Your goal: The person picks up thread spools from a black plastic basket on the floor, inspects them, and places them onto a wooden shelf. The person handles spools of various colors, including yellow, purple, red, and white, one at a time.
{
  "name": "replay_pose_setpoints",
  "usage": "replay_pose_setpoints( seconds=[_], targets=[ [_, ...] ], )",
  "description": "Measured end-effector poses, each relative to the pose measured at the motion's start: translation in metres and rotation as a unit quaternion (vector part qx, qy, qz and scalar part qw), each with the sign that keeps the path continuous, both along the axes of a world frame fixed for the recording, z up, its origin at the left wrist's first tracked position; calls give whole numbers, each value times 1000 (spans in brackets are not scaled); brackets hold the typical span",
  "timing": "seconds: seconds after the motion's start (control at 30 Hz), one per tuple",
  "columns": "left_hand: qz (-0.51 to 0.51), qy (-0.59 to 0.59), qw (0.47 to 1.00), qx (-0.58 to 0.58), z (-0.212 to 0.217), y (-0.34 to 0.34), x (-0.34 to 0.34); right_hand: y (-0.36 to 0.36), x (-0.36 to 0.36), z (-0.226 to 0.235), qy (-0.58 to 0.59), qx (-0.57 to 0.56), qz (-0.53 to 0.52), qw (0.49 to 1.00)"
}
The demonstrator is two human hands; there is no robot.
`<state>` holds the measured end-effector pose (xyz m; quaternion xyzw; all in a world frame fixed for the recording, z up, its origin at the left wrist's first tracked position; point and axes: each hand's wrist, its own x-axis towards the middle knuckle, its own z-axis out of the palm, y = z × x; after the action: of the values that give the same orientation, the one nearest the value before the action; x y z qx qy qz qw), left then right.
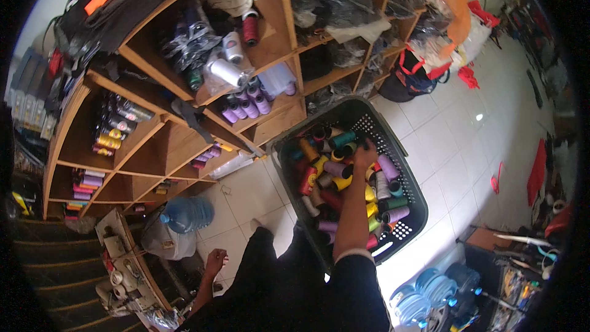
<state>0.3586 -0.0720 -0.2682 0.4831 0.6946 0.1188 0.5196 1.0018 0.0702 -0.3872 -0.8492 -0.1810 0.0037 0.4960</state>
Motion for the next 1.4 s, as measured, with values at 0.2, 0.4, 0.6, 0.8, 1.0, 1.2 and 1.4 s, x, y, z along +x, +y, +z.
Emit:
replay_pose_setpoints(
  seconds=[0.2,0.4,0.6,0.8,1.0,1.2,1.4],
  targets=[
    [-32,-4,994,103,52,63,80,-58,-118,180,241,248,-45,937],
    [-71,-310,921,224,149,116,181,-83,-241,303,461,283,140,830],
    [10,-523,801,292,251,133,229,-80,-324,377,539,305,254,743],
    [135,-687,690,181,290,141,220,-78,-354,403,221,310,386,840],
    [96,-712,670,188,304,134,203,-77,-344,403,58,297,476,826],
    [41,-656,730,188,317,113,197,-87,-344,412,103,343,468,808],
    [21,-636,749,184,313,103,184,-75,-316,436,103,298,515,797]
  ],
)
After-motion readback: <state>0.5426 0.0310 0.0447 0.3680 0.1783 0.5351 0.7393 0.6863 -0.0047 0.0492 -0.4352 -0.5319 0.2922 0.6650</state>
